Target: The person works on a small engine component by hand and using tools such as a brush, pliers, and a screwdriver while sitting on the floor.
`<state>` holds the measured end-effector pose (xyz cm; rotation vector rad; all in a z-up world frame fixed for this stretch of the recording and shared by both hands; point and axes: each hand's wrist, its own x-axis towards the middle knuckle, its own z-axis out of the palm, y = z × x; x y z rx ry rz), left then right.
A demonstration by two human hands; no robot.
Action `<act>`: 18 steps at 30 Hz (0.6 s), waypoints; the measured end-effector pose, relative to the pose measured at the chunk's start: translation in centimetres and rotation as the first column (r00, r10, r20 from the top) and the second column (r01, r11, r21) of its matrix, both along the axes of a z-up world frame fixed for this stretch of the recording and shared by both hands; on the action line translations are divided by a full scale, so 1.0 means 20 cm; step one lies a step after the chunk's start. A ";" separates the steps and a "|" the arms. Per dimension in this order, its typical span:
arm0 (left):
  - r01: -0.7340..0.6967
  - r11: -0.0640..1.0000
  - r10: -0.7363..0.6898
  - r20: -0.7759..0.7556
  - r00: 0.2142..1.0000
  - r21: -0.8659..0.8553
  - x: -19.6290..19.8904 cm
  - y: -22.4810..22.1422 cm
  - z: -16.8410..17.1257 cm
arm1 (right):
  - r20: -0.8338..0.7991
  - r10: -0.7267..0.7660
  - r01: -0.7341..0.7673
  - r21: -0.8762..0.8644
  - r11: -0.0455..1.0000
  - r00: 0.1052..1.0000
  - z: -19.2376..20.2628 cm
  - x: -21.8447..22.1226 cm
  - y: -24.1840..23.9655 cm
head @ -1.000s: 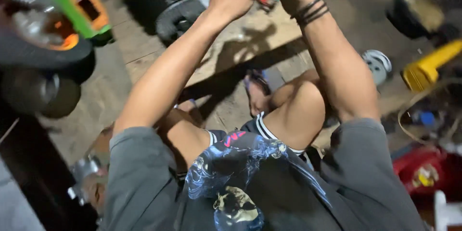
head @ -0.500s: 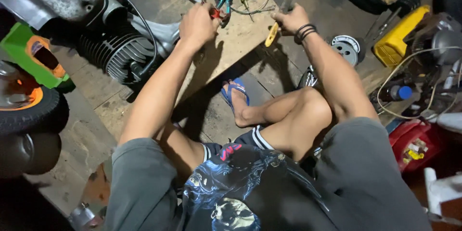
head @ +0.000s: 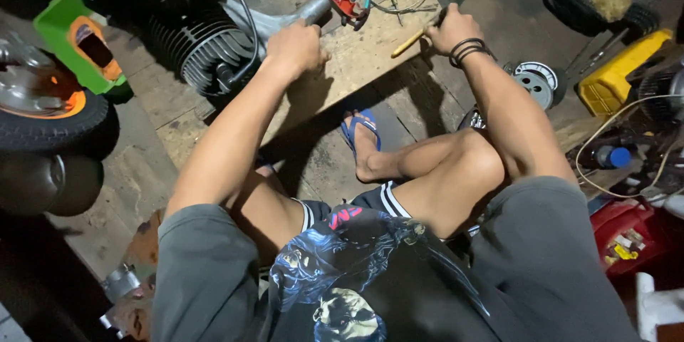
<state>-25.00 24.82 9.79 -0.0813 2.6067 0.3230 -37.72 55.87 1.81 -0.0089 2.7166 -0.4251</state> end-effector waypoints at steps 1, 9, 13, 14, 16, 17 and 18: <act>0.016 1.000 -0.016 -0.009 1.000 -0.011 0.02 0.00 0.01 | -0.007 0.056 -0.055 0.065 0.996 0.998 0.05 0.02 -0.01; 0.029 1.000 -0.029 -0.088 0.996 -0.004 0.20 -0.05 0.07 | -0.096 0.255 -0.231 0.209 0.950 0.962 0.12 0.03 -0.15; 0.086 0.996 -0.084 -0.090 0.992 0.014 0.31 -0.05 0.10 | -0.037 0.289 -0.272 0.245 0.931 0.957 0.12 0.03 -0.14; 0.108 0.994 -0.107 -0.064 0.992 0.019 0.35 -0.04 0.14 | -0.051 0.295 -0.274 0.247 0.929 0.954 0.11 0.02 -0.13; 0.151 0.988 -0.150 -0.045 0.988 0.018 0.37 -0.05 0.10 | 0.010 0.299 -0.290 0.276 0.916 0.954 0.14 0.04 -0.15; 0.186 0.982 -0.185 -0.021 0.982 0.017 0.39 -0.06 0.08 | 0.076 0.307 -0.316 0.301 0.900 0.949 0.16 0.06 -0.17; 0.188 0.982 -0.188 -0.021 0.982 0.018 0.40 -0.06 0.11 | 0.076 0.305 -0.313 0.301 0.901 0.949 0.14 0.08 -0.17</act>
